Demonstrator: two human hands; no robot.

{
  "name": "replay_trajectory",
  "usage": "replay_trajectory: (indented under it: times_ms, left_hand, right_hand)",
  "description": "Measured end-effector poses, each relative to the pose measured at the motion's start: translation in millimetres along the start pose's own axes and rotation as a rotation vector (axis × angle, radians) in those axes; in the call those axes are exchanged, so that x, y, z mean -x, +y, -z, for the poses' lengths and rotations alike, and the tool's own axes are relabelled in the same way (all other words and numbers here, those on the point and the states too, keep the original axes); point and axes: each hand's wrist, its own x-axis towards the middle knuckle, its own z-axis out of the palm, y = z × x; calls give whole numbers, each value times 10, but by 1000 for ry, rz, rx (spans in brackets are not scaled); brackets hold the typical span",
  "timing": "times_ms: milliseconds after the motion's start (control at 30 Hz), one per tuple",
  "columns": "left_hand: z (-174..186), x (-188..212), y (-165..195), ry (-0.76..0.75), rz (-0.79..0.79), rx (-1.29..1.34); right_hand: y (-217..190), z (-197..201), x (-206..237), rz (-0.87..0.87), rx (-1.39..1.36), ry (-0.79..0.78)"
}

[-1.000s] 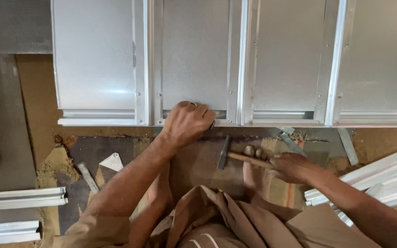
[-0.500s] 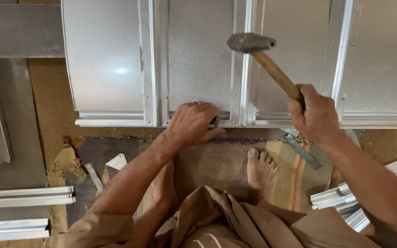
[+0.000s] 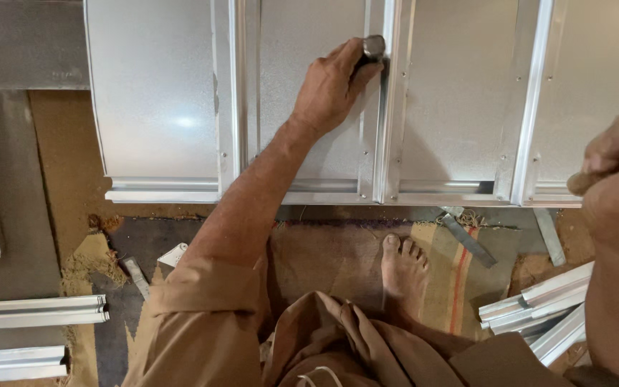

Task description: The person kneels on the workshop floor and fastens aluminum strips onto large metal panels. They hold a punch against rivets along the strip and strike it with a hammer, working along the panel edges and repositioning the panel between fastening runs.

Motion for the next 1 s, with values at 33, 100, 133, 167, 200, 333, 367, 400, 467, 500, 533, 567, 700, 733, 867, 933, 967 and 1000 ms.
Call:
replay_trajectory:
  times_ms: [33,100,133,167,200,333,367,400,467,500,533,567,700,733,867,933,967,1000]
  left_hand:
    - [-24,11,-35,-28,93,29]
    - [-55,38,-81,-12,89,-2]
    - [-64,49,-92,34,-10,-63]
    - [-69,50,-95,80,-110,-125]
    - [-66,50,-97,98,-151,-163]
    - [-22,-22,-98,102,41,57]
    - [-6,-30,-103,75,189,207]
    - [7,-38,-108,156,171,255]
    - [47,-71,-132,354,125,340]
    - [58,-68,-137,353,131,355]
    - [67,-66,-138,352,126,367]
    - [72,-67,-135,357,115,379]
    - [128,-119,-81,336,105,408]
    - [170,-140,-61,327,71,418]
    - [615,-196,36,66,152,461]
    - [1023,-3,164,-205,323,266]
    - [1278,189,220,-331,216,79]
    - [1504,441,318,-498,419,-85]
  right_hand:
    - [-31,-3,53,-15,-50,6]
    - [-38,-219,140,79,-226,2]
    - [-36,-359,153,48,-345,1]
    - [-41,-486,145,-32,-178,-107]
    - [-62,-590,139,-92,-3,-227]
    - [-251,-538,101,-140,406,-403]
    - [-308,-446,114,-86,395,-308]
    - [-349,-376,125,-38,383,-211]
    - [-355,-351,107,177,10,-134]
    - [-325,-426,103,264,-179,-100]
    - [-287,-489,91,355,-368,-56]
    - [-228,-621,78,386,-371,-16]
    - [22,-1175,171,-329,478,-617]
    - [52,-1130,256,-284,589,-690]
    - [115,-877,1000,-432,609,-1046]
    - [213,-776,1323,-347,445,-1123]
    - [228,-738,1576,-325,352,-1099]
    - [246,-749,1801,-333,279,-1103]
